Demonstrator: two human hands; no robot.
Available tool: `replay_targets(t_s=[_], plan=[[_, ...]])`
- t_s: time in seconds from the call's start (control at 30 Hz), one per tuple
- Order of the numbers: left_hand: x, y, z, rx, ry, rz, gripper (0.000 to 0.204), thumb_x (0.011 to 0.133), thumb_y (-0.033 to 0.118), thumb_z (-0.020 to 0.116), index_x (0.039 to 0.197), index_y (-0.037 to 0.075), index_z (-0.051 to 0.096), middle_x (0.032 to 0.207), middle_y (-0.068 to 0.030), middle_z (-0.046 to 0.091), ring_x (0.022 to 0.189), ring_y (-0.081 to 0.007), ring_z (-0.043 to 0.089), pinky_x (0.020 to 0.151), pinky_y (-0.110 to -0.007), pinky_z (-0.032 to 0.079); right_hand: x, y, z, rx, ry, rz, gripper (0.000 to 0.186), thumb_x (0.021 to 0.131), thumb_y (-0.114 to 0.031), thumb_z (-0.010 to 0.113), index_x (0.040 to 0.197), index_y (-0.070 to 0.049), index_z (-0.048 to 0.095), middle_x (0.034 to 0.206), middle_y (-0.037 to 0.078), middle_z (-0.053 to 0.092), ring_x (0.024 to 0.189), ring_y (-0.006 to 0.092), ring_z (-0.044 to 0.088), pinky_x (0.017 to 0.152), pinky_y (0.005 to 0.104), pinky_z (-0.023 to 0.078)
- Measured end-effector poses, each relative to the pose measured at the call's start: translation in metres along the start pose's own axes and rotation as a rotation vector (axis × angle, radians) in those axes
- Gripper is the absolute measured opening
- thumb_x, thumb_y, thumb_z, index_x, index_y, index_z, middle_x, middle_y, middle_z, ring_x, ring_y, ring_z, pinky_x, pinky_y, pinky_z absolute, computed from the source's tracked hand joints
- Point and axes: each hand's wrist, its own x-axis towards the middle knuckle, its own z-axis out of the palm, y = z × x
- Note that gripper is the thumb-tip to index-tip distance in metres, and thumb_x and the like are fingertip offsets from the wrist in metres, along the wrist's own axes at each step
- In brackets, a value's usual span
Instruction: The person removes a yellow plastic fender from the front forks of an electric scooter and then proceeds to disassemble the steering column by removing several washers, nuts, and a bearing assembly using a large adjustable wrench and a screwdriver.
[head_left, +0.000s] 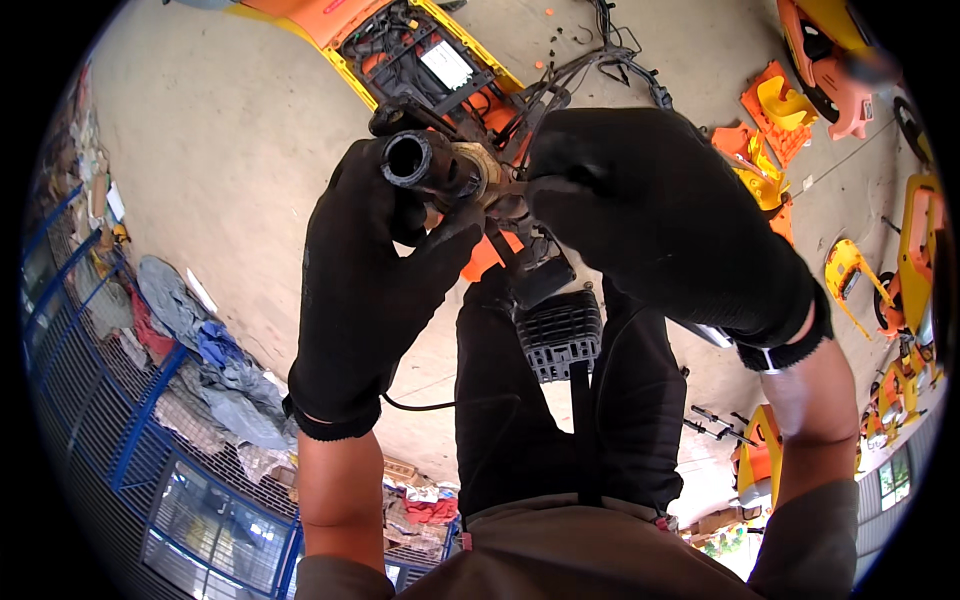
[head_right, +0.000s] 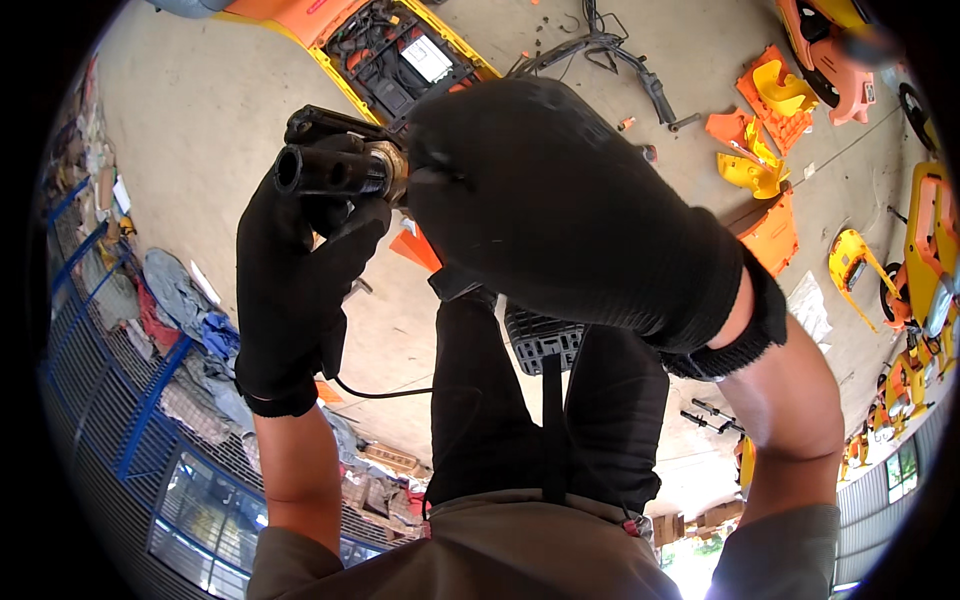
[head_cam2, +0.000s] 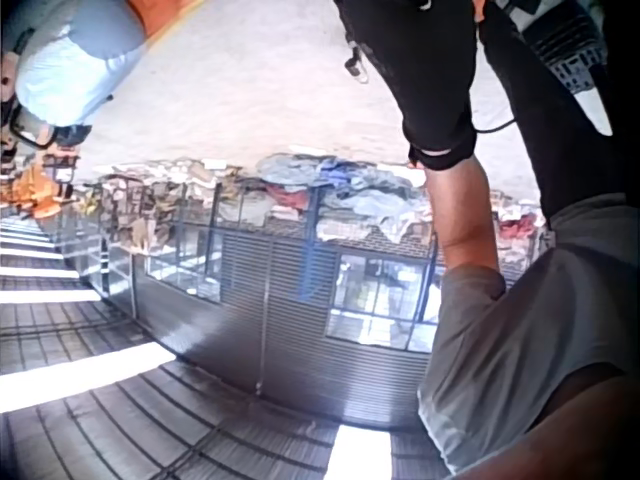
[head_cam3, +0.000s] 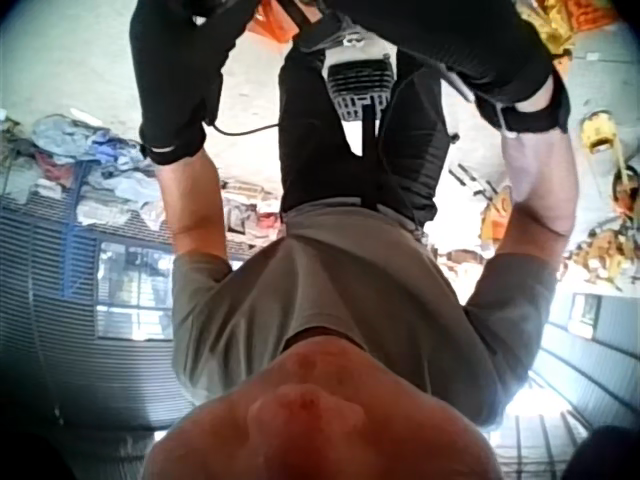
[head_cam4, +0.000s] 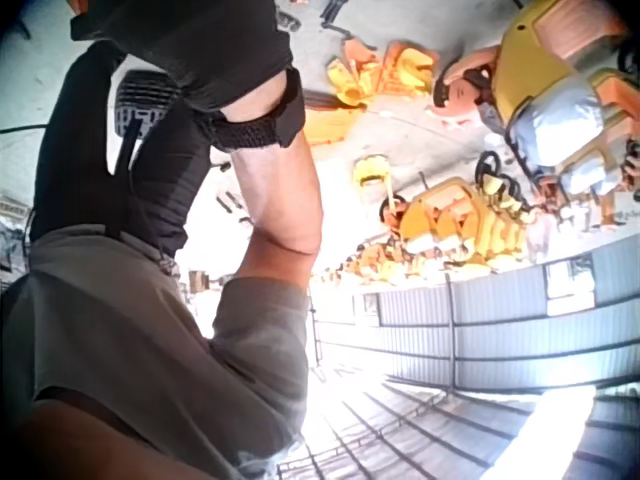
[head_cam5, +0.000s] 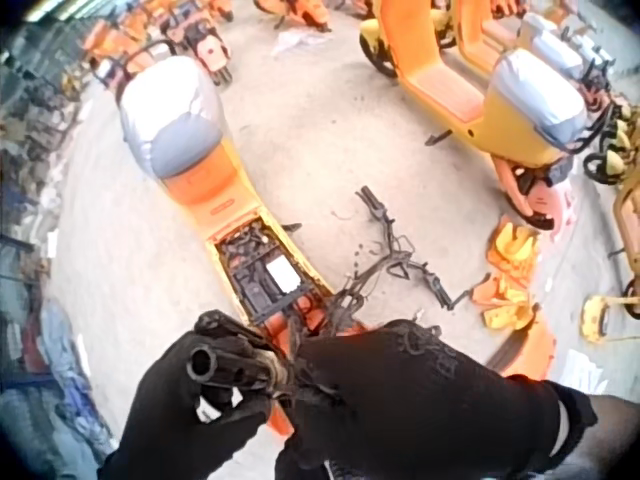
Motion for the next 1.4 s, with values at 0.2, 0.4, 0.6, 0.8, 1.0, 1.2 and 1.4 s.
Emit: replay_targets(t_s=[0.2,0.4,0.6,0.8,1.0,1.2,1.4], plan=[[-0.001,0.001,0.004,-0.046,0.032,-0.025,0.030,0.081,0.003,0.078,0.106,0.006,0.062,0.086,-0.0006,0.059,0.070,-0.0096,0.049,0.063,-0.025,0.046,-0.019,0.013,0.016,0.459,0.022,0.331,0.016,0.091,-0.013,0.063,0.081,-0.001,0.058,0.067,0.006,0.057,0.063,0.0132,0.056,0.061,0.0338,0.046],[-0.005,0.007,0.008,-0.035,0.059,-0.080,0.029,0.081,0.005,0.078,0.105,0.005,0.062,0.085,-0.0020,0.058,0.070,-0.0111,0.051,0.064,-0.027,0.047,-0.024,0.016,0.018,0.460,0.029,0.244,0.014,0.094,-0.013,0.063,0.088,-0.001,0.060,0.067,0.000,0.051,0.062,0.0084,0.047,0.058,0.0294,0.039],[0.001,0.009,0.005,0.018,0.017,-0.051,0.030,0.081,0.006,0.077,0.108,0.003,0.062,0.086,-0.0047,0.062,0.076,-0.0157,0.060,0.068,-0.032,0.050,-0.006,-0.005,0.000,-0.210,0.048,-0.129,0.020,0.091,-0.014,0.064,0.080,0.000,0.055,0.063,0.011,0.047,0.053,0.0213,0.046,0.055,0.0356,0.039],[0.001,-0.001,0.000,-0.004,-0.021,-0.069,0.033,0.086,0.001,0.072,0.118,0.002,0.064,0.090,-0.0038,0.070,0.070,-0.0078,0.059,0.059,-0.023,0.047,-0.004,0.010,0.002,0.050,-0.006,0.059,0.021,0.094,-0.014,0.063,0.080,0.000,0.056,0.062,0.006,0.048,0.056,0.0128,0.049,0.056,0.0330,0.041],[0.003,-0.005,-0.005,-0.113,-0.050,-0.099,0.030,0.081,0.002,0.071,0.110,0.002,0.063,0.083,-0.0005,0.060,0.070,-0.0085,0.052,0.062,-0.025,0.044,-0.010,0.018,-0.001,0.283,-0.072,0.281,0.021,0.093,-0.017,0.062,0.099,0.001,0.070,0.075,0.007,0.063,0.071,0.0123,0.060,0.067,0.0302,0.049],[0.003,-0.009,-0.008,-0.174,-0.049,-0.058,0.018,0.085,0.003,0.064,0.103,0.001,0.061,0.077,-0.0020,0.054,0.068,-0.0101,0.049,0.062,-0.028,0.044,-0.017,0.015,0.007,0.304,-0.070,0.362,0.020,0.099,-0.015,0.062,0.104,0.004,0.065,0.078,-0.001,0.053,0.073,0.0055,0.046,0.065,0.0244,0.041],[0.003,-0.013,-0.012,-0.234,-0.083,-0.047,0.019,0.090,0.005,0.059,0.107,0.000,0.064,0.079,-0.0029,0.057,0.068,-0.0090,0.052,0.062,-0.027,0.044,-0.028,0.001,0.018,0.175,0.018,0.260,0.019,0.099,-0.013,0.062,0.108,0.004,0.065,0.079,-0.001,0.055,0.073,0.0059,0.047,0.066,0.0236,0.041]])
